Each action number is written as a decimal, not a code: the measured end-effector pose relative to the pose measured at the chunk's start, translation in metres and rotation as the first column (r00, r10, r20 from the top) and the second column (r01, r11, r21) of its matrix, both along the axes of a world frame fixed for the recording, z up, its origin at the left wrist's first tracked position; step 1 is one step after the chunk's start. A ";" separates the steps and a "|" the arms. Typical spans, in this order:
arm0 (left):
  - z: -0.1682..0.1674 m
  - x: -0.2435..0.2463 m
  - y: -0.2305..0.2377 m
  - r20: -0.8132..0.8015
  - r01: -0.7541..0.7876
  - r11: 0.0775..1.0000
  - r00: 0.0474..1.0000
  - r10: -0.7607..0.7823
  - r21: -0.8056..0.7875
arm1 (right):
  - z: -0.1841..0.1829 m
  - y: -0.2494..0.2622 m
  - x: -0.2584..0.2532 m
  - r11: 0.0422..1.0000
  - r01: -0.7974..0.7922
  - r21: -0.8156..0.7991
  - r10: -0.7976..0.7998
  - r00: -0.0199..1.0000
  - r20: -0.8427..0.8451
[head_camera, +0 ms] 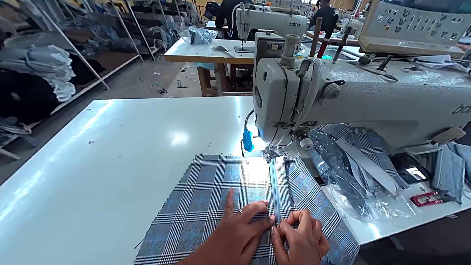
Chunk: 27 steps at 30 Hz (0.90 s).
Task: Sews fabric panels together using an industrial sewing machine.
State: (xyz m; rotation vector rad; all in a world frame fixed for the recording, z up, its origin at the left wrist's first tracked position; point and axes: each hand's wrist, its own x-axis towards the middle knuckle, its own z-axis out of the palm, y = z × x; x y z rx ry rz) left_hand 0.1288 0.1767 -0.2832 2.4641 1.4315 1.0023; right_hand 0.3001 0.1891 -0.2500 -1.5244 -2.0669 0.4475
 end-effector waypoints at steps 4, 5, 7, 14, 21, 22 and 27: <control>0.000 -0.001 0.000 0.004 0.009 1.000 1.000 -0.009 0.001 | 0.004 0.003 0.011 0.994 -0.086 -0.060 0.088 0.996 0.018; 0.000 -0.001 0.000 0.004 0.012 1.000 1.000 -0.012 0.004 | 0.006 0.005 0.014 0.989 -0.116 -0.094 0.118 0.993 0.009; 0.000 0.000 0.000 0.007 0.010 1.000 1.000 -0.011 0.008 | 0.009 0.010 0.021 0.973 -0.178 -0.145 0.173 0.984 -0.050; 0.001 -0.002 -0.001 0.016 0.026 0.999 1.000 -0.026 -0.019 | -0.013 0.025 0.033 0.947 -0.299 0.115 0.319 0.917 -0.241; 0.004 -0.003 0.001 0.010 0.030 0.999 0.999 -0.030 -0.042 | -0.017 0.016 0.030 0.931 -0.338 0.140 0.365 0.875 -0.317; 0.004 -0.003 0.001 0.010 0.034 0.998 0.999 -0.034 -0.043 | -0.018 0.014 0.029 0.926 -0.352 0.135 0.377 0.881 -0.287; 0.006 -0.003 -0.001 0.021 0.036 0.998 0.999 -0.035 -0.054 | -0.021 0.012 0.026 0.918 -0.364 0.156 0.389 0.904 -0.178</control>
